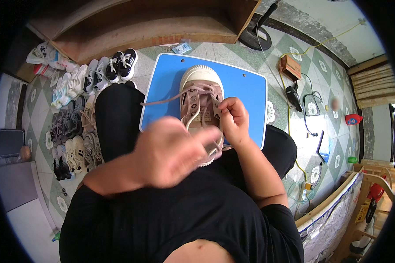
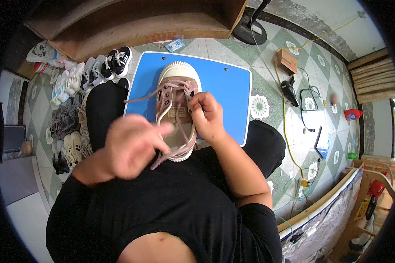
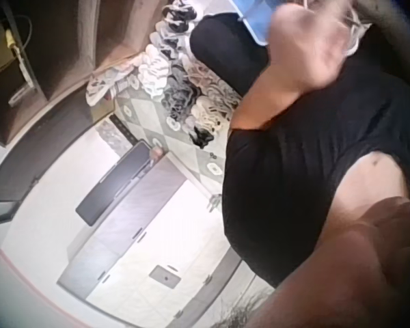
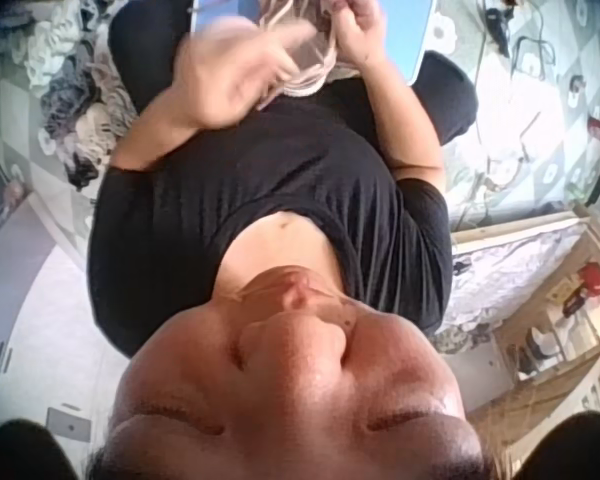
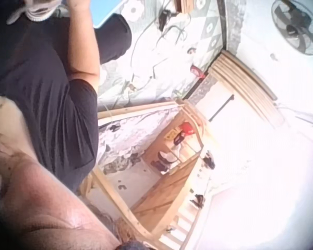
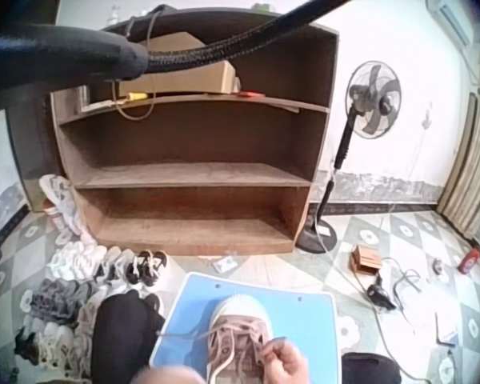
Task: The person sits on the floor and ties the laces of a single pink sneaker placed on a blue board. After finishing the laces, the person picks up various pairs of shoes from the floor and arranges them on a nearby wooden shoe rack.
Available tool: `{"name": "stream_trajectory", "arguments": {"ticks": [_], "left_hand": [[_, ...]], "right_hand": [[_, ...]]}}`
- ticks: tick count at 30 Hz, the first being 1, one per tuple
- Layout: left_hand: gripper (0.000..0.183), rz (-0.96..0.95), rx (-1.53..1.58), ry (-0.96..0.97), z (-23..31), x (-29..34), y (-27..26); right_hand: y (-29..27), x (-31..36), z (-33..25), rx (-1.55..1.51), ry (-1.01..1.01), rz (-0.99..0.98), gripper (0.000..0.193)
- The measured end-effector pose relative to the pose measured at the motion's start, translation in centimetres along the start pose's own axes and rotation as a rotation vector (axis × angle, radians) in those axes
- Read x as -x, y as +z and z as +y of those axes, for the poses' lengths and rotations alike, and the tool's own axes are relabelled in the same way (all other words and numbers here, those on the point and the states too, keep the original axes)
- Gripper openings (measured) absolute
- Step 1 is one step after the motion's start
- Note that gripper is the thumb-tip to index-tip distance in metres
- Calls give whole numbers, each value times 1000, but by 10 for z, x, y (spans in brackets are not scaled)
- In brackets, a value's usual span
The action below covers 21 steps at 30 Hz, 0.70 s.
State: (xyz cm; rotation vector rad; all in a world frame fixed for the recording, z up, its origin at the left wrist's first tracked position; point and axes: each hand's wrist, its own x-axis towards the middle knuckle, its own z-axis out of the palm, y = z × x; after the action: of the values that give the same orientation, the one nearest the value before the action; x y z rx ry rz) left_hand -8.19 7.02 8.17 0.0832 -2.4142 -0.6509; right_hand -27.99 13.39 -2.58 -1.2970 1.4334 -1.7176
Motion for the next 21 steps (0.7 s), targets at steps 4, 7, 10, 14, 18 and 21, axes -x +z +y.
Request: {"name": "stream_trajectory", "arguments": {"ticks": [4, 7, 10, 14, 18, 21], "left_hand": [[30, 26, -70, -508, -45, 5, 3], [21, -146, -504, -461, -89, 44, 14], [10, -153, -400, -714, -98, 49, 12], [11, 160, 723, -775, -84, 37, 0], [12, 147, 1102, -627, -51, 14, 3], [14, 46, 1211, -547, -33, 1, 13]], "right_hand": [[-1, -1, 0, 9, 16, -20, 9], [-1, -1, -3, 15, 46, -38, 9], [-1, -2, -3, 71, -3, -64, 10], [-4, -9, -20, 311, -236, -84, 14], [5, -21, -51, 509, -444, -192, 25], [15, -20, -57, 554, -605, -275, 30]]}}
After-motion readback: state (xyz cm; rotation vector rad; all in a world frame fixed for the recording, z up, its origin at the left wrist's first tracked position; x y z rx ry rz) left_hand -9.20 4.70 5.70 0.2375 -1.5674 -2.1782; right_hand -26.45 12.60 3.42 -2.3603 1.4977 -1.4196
